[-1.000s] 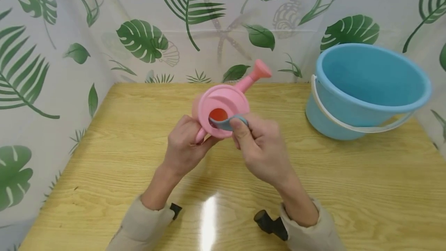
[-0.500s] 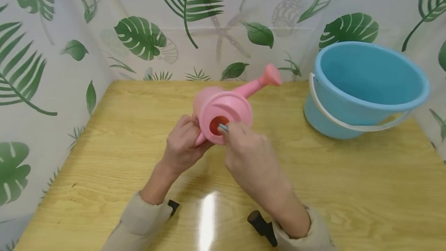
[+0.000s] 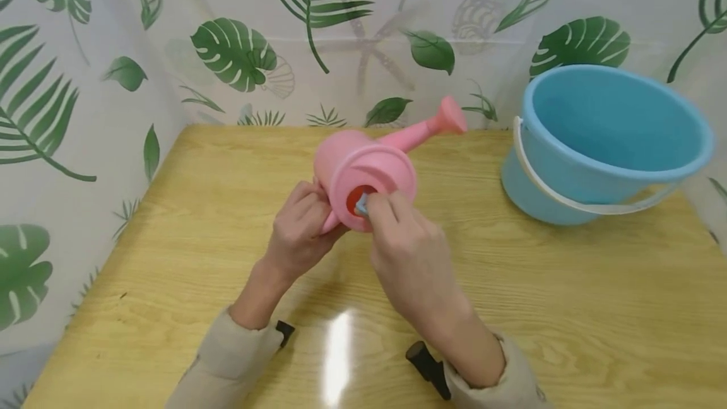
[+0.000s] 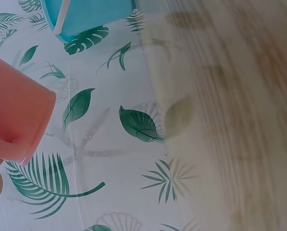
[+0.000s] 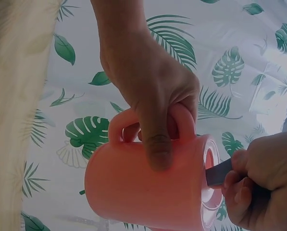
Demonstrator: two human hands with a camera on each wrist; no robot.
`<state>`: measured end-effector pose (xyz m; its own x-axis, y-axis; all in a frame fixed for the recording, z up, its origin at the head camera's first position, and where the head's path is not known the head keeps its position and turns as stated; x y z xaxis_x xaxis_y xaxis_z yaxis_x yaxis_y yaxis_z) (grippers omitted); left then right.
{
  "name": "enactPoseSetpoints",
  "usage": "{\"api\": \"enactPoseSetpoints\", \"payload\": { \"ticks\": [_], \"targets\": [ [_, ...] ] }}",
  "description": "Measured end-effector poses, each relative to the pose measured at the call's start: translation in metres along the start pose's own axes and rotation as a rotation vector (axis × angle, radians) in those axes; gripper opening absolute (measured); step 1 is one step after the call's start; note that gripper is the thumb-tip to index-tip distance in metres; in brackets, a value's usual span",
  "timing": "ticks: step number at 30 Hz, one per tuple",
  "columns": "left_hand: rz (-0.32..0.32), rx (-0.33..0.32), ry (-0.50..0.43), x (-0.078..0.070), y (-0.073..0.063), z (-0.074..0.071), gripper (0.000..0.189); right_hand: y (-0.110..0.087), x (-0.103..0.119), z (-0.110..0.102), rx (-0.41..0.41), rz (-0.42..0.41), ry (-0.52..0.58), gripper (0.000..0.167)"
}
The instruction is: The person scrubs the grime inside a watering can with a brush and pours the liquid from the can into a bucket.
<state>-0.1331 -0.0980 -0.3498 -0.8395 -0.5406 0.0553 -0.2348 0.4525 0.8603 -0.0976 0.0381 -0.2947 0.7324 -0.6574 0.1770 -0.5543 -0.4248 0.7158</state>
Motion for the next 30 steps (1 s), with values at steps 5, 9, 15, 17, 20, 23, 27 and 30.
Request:
{"api": "enactPoseSetpoints", "payload": {
  "ticks": [5, 9, 15, 17, 20, 23, 27, 30],
  "targets": [
    [0.023, -0.019, 0.024, 0.001, 0.002, -0.002, 0.035, 0.000, 0.002, -0.003, 0.034, -0.046, 0.087, 0.034],
    [0.026, -0.041, 0.016, 0.002, 0.001, -0.003, 0.034, 0.003, -0.001, -0.006, 0.066, -0.074, 0.238, 0.038],
    [-0.019, -0.063, -0.028, 0.006, -0.002, -0.004, 0.036, 0.005, -0.005, -0.015, 0.024, -0.059, 0.411, 0.040],
    [-0.028, -0.065, -0.026, 0.007, -0.003, -0.004, 0.037, 0.005, -0.005, -0.019, 0.003, -0.053, 0.440, 0.040],
    [-0.023, -0.067, -0.013, 0.007, -0.003, -0.004, 0.038, 0.003, -0.002, -0.020, 0.006, -0.062, 0.432, 0.038],
    [-0.007, -0.060, 0.011, 0.004, -0.004, -0.003, 0.038, 0.002, 0.003, -0.016, 0.036, -0.085, 0.395, 0.035],
    [0.008, -0.047, 0.018, 0.000, -0.003, -0.001, 0.035, 0.002, 0.004, -0.008, 0.062, -0.101, 0.367, 0.036],
    [0.017, -0.044, 0.011, -0.001, -0.002, -0.001, 0.033, 0.003, 0.003, -0.005, 0.076, -0.108, 0.365, 0.036]
  ]
}}
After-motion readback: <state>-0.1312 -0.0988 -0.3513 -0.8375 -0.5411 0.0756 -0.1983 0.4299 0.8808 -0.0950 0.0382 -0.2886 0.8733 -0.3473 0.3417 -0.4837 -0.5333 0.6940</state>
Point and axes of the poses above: each hand's wrist, its own y-axis towards the middle knuckle, its own z-axis out of the palm, x = y × z, the point moved 6 cm from there along y, towards the middle knuckle, and after that the axes turned 9 degrees about x, right-handed, at the moved point
